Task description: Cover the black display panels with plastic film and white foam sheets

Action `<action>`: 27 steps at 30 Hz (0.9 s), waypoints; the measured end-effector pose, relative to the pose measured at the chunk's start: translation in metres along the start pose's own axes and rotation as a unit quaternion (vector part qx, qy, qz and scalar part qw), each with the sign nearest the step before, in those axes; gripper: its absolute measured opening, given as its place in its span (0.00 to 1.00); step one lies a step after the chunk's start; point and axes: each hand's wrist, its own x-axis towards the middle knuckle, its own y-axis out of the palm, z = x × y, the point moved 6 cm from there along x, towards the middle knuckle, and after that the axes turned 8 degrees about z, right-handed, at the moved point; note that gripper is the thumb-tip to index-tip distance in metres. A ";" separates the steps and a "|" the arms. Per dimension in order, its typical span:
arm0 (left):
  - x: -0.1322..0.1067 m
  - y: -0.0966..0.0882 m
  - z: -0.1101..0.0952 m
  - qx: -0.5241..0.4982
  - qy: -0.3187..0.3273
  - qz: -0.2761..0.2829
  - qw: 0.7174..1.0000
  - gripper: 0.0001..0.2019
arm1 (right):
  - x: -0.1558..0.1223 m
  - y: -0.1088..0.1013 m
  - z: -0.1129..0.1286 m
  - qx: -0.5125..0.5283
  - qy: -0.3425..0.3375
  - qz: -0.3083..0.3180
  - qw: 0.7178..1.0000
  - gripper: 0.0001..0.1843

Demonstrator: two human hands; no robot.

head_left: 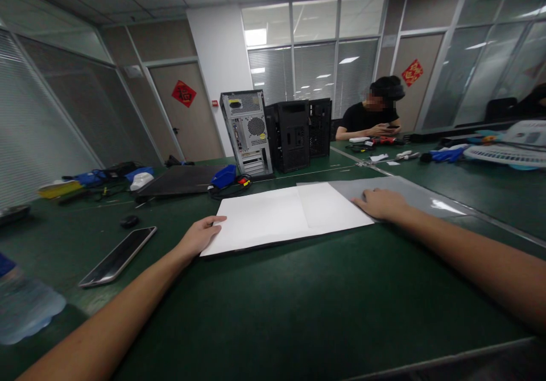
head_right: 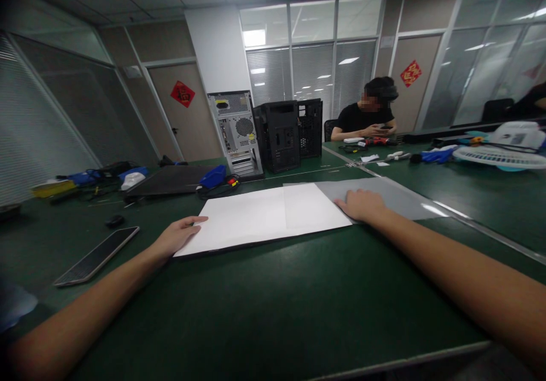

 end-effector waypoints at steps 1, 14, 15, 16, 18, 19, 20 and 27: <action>0.000 0.000 0.000 0.001 0.000 -0.002 1.000 0.26 | -0.002 -0.002 0.008 0.016 -0.021 -0.003 1.000 0.47; 0.004 -0.001 0.005 0.005 0.005 0.004 1.000 0.26 | -0.010 -0.018 0.022 -0.010 -0.067 -0.021 0.998 0.37; 0.005 -0.001 0.007 0.005 0.005 0.005 1.000 0.26 | -0.010 -0.018 0.023 0.000 -0.068 -0.018 0.998 0.37; 0.006 -0.001 0.008 0.005 0.008 0.005 1.000 0.26 | -0.011 -0.019 0.025 0.023 -0.077 -0.022 0.997 0.36; 0.009 -0.001 0.011 0.009 0.012 0.004 1.000 0.25 | -0.015 -0.026 0.033 0.099 -0.124 -0.042 0.986 0.35; 0.010 -0.001 0.011 0.011 0.013 0.004 1.000 0.25 | -0.017 -0.030 0.038 0.139 -0.153 -0.053 0.977 0.33; 0.010 -0.002 0.012 0.015 0.014 0.003 1.000 0.25 | -0.019 -0.034 0.041 0.170 -0.179 -0.065 0.967 0.32; 0.008 -0.002 0.010 0.020 0.012 -0.002 1.000 0.25 | -0.024 -0.028 0.049 0.092 -0.221 -0.044 0.970 0.26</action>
